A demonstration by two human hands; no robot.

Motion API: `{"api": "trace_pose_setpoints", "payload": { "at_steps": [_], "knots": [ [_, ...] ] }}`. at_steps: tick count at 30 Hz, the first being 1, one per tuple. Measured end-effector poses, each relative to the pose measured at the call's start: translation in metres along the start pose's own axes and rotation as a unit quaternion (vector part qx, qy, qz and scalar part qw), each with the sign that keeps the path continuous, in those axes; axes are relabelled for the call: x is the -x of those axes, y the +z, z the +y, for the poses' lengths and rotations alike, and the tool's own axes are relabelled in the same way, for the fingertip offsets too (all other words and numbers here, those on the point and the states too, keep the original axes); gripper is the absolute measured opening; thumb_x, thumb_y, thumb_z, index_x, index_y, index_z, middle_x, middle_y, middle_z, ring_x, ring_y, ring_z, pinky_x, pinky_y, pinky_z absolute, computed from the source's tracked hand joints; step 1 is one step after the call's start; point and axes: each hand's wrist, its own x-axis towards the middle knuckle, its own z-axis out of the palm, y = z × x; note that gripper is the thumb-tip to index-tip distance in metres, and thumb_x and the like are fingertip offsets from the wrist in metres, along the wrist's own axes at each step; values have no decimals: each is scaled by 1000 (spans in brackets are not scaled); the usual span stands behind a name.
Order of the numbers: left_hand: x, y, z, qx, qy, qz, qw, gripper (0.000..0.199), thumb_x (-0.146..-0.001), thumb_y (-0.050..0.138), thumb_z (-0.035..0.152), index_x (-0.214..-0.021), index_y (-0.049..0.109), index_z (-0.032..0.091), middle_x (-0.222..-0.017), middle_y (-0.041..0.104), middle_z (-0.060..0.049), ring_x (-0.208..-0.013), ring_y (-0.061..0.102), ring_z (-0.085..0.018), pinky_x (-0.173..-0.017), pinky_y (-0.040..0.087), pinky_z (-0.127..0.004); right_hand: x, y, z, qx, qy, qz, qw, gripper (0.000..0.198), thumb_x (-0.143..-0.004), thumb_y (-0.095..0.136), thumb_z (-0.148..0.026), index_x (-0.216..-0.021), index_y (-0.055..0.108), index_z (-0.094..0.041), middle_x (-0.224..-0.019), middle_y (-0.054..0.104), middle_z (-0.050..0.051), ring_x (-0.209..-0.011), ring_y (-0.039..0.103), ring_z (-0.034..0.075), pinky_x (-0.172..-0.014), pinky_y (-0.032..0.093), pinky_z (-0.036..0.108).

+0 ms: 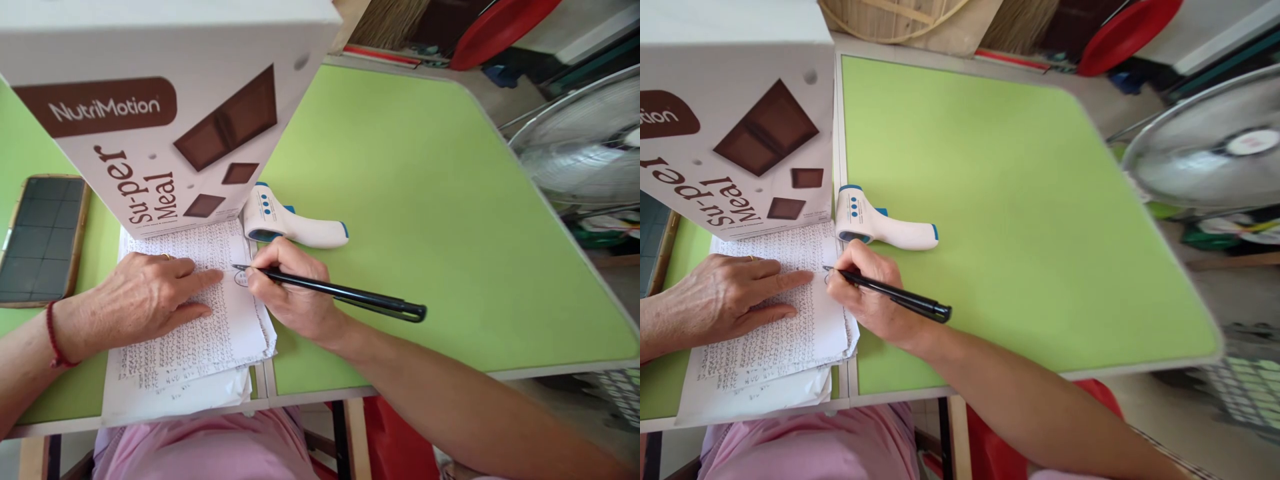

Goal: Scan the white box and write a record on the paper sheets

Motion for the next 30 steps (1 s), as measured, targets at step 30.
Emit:
{"api": "trace_pose_setpoints", "payload": {
  "at_steps": [30],
  "knots": [
    [0,-1,0,-13,7,9,1000,39,-104,33,41,-122,59,18,-74,62,-2,-58,60,-17,-47,31,-29,2,0,3,-16,14,-8,1000,19,-80,59,-12,-69,47,-20,-58,48,-7,-48,43,5,-44,36,18]
  ]
}}
